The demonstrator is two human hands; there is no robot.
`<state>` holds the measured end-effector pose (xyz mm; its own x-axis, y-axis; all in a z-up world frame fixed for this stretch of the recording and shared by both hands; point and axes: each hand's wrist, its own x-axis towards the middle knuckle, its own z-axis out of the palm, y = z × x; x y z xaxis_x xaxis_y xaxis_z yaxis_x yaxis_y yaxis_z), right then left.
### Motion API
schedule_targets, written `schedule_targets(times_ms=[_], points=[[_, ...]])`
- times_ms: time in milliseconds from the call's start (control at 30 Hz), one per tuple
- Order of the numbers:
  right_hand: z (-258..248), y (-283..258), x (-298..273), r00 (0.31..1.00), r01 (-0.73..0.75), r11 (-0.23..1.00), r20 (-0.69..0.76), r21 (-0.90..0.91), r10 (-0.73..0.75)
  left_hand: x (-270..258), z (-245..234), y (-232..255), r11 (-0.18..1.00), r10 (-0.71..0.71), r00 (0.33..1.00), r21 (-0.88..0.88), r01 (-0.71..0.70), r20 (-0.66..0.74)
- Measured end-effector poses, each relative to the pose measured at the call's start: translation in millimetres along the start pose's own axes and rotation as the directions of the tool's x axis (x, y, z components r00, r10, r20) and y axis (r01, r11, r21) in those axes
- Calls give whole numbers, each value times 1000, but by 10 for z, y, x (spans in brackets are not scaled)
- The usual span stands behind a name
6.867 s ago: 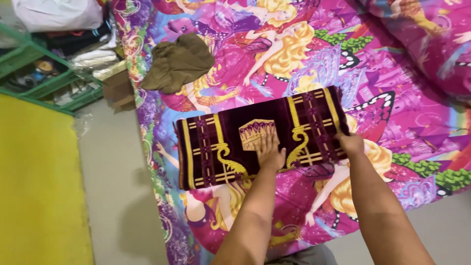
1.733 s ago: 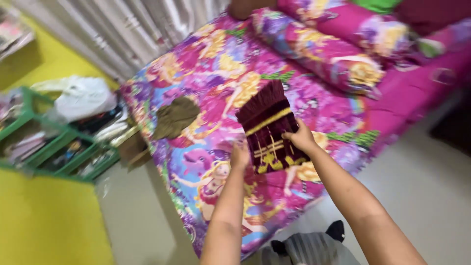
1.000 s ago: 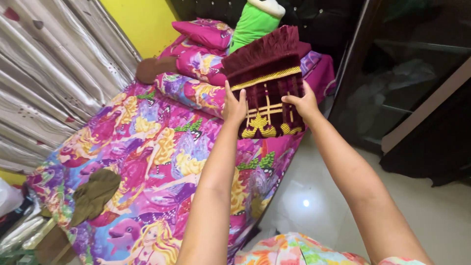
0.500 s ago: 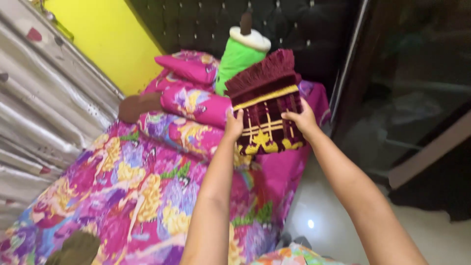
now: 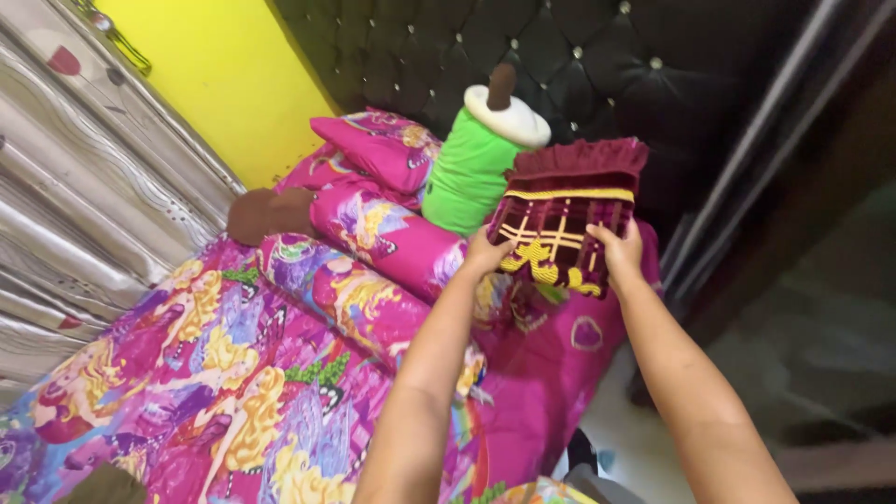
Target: Organizing and tidying bedroom items including folding a prayer mat and hanging clothes on a wall rack.
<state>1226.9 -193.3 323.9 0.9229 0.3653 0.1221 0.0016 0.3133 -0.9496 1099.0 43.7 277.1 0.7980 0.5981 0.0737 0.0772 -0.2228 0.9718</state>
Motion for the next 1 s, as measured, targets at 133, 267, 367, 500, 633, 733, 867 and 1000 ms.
schedule_targets(times_ms=[133,267,367,500,633,733,867,1000], points=[[-22,526,805,994,107,994,-9,-1,-107,464,220,237,975,120,964,209,-70,-239],[-14,859,1377,998,-37,988,-42,152,44,956,368,251,954,200,911,282,-97,-362],[8,1229,1641,989,-117,960,-57,254,135,1291,409,118,941,233,889,321,-104,-394],[135,1666,1801,972,-152,925,-119,348,204,1675,354,51,939,201,909,336,-73,-365],[62,2502,1995,944,-165,932,-221,324,244,1911,343,-444,946,103,957,323,-11,-271],[66,2921,2034,910,-243,936,-275,254,311,2104,347,-935,924,66,976,381,20,-210],[-90,3350,1935,915,-269,960,-292,74,278,2212,503,-1607,892,17,986,448,59,-164],[-650,4387,2029,831,-538,686,-445,-489,334,2373,839,-2145,779,-112,976,593,204,-189]])
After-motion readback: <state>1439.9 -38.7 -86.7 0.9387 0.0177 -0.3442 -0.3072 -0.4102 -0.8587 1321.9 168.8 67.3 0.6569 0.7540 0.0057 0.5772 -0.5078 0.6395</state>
